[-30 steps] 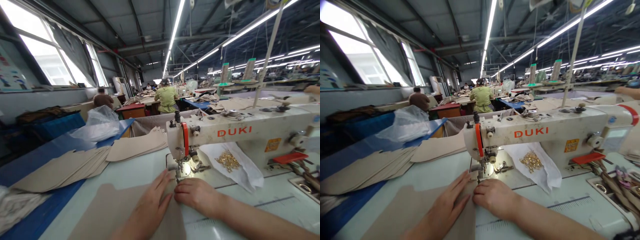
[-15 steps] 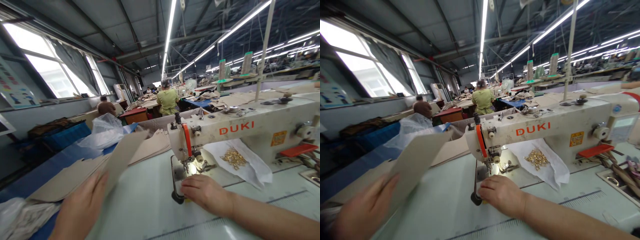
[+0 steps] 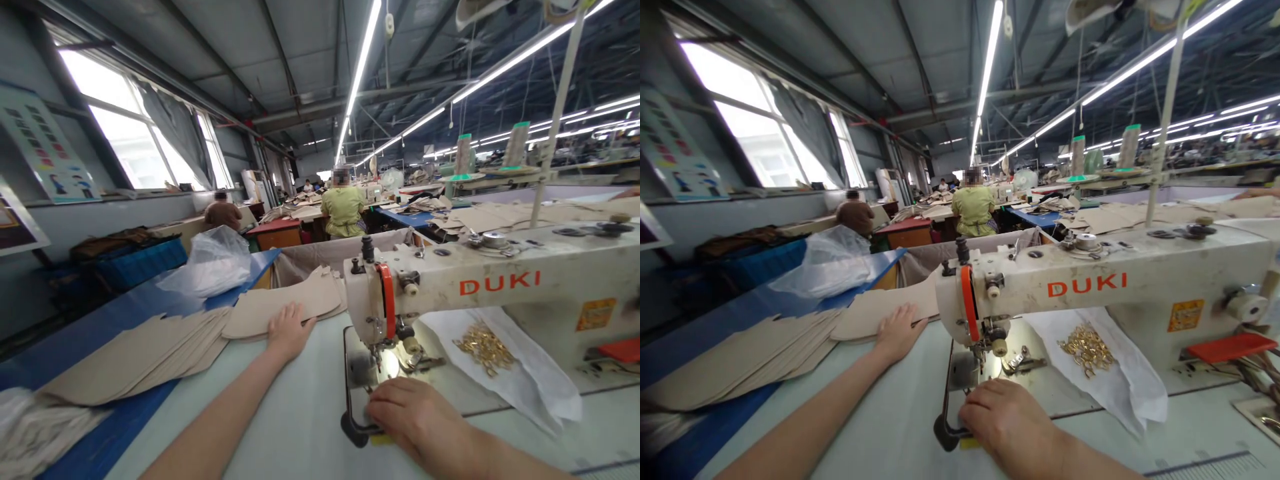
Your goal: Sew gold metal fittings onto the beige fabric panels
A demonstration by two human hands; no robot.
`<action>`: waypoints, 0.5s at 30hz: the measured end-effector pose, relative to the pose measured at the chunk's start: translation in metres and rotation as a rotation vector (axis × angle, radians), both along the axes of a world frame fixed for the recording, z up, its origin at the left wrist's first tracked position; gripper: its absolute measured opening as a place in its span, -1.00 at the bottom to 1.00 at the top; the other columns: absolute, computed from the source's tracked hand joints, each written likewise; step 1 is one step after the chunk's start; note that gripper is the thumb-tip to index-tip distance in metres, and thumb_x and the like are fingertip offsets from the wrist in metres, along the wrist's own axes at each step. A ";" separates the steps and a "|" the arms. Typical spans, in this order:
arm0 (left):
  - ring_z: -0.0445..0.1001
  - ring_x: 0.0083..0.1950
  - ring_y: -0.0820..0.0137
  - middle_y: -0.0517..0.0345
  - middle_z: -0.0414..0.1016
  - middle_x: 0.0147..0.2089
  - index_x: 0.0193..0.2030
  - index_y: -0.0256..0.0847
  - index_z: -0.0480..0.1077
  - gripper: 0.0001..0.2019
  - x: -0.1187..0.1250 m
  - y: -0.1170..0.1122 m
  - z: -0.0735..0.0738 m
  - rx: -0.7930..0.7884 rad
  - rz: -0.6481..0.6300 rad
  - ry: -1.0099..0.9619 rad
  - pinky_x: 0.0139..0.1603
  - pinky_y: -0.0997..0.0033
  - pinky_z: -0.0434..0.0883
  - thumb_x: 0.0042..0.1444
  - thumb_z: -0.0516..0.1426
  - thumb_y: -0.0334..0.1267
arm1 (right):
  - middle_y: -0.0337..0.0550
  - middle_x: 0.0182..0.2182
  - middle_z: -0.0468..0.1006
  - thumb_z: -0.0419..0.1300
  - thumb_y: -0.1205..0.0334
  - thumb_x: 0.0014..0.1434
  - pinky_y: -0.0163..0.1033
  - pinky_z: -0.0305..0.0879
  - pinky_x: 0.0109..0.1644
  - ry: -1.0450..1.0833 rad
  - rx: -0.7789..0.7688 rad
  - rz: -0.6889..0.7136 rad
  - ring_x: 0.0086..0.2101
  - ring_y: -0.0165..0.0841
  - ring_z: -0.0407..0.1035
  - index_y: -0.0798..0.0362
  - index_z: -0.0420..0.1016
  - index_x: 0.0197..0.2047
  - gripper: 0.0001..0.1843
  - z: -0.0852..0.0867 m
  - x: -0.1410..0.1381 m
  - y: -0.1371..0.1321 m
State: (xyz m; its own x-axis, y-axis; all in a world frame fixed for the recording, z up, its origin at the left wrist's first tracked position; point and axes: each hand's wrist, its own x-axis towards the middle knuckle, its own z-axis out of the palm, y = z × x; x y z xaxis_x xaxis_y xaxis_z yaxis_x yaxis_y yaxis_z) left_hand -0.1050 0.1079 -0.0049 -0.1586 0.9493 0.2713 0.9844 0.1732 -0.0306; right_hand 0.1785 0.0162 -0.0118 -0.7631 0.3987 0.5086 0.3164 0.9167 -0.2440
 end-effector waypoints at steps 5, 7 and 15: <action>0.01 0.34 0.01 -0.30 0.06 0.33 0.27 -0.43 0.11 -0.38 0.002 -0.005 -0.001 0.006 0.023 0.000 0.24 -0.10 0.04 0.21 -0.13 0.02 | -0.11 -0.25 0.56 -0.03 0.39 0.26 -0.28 0.33 -0.07 0.036 -0.046 0.036 -0.22 -0.31 0.43 0.05 0.47 -0.13 -0.73 -0.005 0.001 0.001; -0.06 0.37 0.07 -0.22 0.00 0.36 0.29 -0.39 0.08 -0.37 0.005 -0.010 0.002 0.039 0.012 0.020 0.28 -0.04 -0.01 0.21 -0.10 0.02 | -0.12 -0.23 0.56 -0.04 0.39 0.25 -0.29 0.34 -0.06 0.052 -0.030 0.042 -0.20 -0.32 0.43 0.04 0.47 -0.13 -0.72 -0.009 0.003 0.002; -0.14 0.39 0.07 -0.25 -0.11 0.39 0.31 -0.44 0.00 -0.46 -0.092 -0.055 0.056 0.180 0.270 0.030 0.31 0.00 -0.09 0.23 -0.08 -0.21 | -0.13 -0.23 0.57 -0.01 0.36 0.25 -0.35 0.37 -0.08 0.034 0.060 0.061 -0.22 -0.36 0.46 0.03 0.47 -0.11 -0.74 -0.005 0.006 0.003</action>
State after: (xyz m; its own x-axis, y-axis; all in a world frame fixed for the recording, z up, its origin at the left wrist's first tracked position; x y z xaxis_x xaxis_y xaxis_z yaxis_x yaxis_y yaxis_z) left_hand -0.1975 0.0530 0.0508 -0.3878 0.8103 0.4394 0.9011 0.4336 -0.0043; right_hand 0.1847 0.0196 -0.0172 -0.7671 0.3195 0.5564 0.2515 0.9475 -0.1974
